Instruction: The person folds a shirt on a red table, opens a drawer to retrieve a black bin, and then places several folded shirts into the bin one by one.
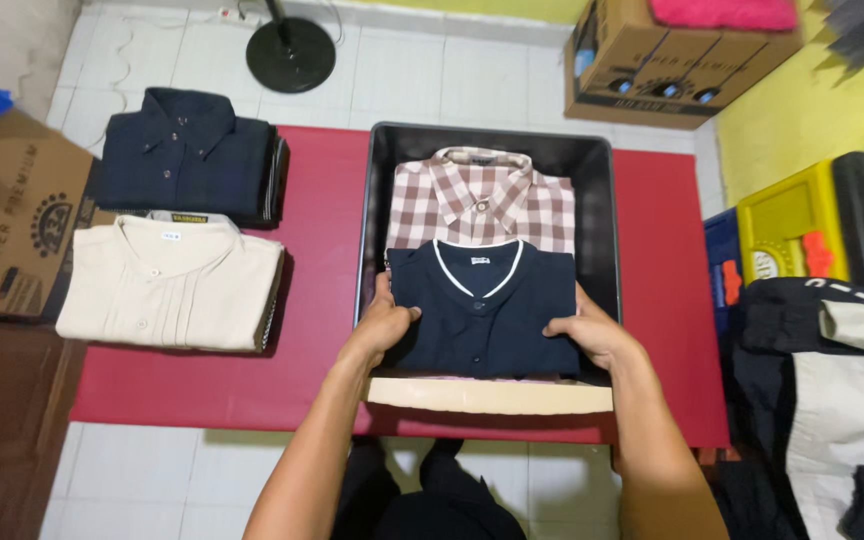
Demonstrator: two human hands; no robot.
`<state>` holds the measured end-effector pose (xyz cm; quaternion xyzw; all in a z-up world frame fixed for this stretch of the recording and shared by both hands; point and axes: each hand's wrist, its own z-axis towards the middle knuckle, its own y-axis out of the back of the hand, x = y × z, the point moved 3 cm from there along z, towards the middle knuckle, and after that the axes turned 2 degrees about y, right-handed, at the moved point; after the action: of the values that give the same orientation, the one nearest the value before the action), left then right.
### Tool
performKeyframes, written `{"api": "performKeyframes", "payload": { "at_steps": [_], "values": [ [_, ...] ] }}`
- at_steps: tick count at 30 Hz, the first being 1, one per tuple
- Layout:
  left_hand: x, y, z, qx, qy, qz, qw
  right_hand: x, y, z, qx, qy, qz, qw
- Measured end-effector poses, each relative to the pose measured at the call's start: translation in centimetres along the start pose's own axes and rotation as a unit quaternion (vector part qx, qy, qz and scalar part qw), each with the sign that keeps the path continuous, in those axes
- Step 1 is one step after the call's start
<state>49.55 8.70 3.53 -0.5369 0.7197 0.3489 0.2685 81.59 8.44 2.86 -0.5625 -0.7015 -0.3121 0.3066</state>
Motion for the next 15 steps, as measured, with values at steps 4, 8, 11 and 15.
{"api": "performKeyframes", "payload": {
  "at_steps": [4, 8, 11, 15],
  "values": [
    [-0.1, -0.1, 0.0, -0.024, 0.056, -0.007, 0.998, -0.4, -0.2, -0.4, -0.009, -0.053, -0.018, 0.998],
    [0.9, -0.3, 0.8, -0.017, 0.045, 0.087, 0.995, -2.0, 0.1, 0.8, -0.009, -0.072, -0.138, 0.988],
    [2.1, -0.6, 2.2, -0.009, 0.058, 0.166, 0.984, -3.3, 0.5, 2.1, -0.016, -0.112, -0.234, 0.966],
    [4.0, -1.7, 5.2, -0.016, 0.124, 0.305, 0.944, -3.1, 0.4, 2.9, -0.029, -0.151, -0.316, 0.936]
  ]
}}
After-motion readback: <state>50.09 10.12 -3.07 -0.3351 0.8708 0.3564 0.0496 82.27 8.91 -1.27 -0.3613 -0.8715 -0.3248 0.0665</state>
